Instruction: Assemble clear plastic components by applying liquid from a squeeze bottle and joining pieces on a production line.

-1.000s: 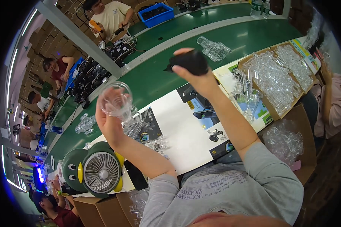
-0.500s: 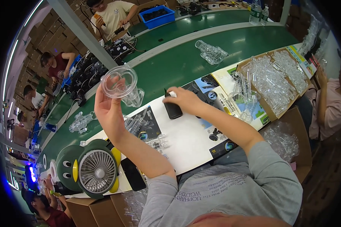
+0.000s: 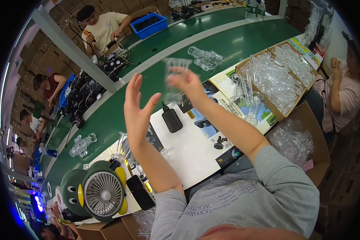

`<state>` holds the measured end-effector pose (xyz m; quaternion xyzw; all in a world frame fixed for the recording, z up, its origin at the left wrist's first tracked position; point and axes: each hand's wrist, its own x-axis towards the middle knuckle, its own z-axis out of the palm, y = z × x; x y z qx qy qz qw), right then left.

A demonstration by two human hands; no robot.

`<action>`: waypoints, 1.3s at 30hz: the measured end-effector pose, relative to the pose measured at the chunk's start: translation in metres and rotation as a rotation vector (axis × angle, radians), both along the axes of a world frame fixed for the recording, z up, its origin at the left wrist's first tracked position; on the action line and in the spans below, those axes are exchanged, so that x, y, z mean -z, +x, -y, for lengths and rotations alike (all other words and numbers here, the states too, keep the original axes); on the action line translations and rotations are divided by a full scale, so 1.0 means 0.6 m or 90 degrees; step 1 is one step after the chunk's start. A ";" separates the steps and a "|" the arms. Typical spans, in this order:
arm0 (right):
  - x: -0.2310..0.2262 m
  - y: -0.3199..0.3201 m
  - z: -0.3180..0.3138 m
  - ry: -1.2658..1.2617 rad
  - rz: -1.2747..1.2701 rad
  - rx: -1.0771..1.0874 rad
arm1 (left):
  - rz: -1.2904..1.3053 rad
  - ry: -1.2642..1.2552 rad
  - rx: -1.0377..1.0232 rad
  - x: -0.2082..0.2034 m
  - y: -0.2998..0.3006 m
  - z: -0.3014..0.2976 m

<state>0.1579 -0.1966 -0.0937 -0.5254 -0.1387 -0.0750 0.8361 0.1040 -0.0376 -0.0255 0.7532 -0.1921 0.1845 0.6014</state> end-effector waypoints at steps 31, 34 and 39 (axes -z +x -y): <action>-0.073 0.013 -0.022 -0.191 0.137 -0.164 | -0.106 -0.704 0.035 0.055 0.075 -0.089; -0.088 -0.030 -0.027 -0.452 0.277 -0.104 | -0.140 -0.919 0.101 0.060 0.082 -0.100; -0.106 -0.060 -0.015 -0.490 0.427 -0.044 | -0.125 -1.036 0.103 0.055 0.071 -0.131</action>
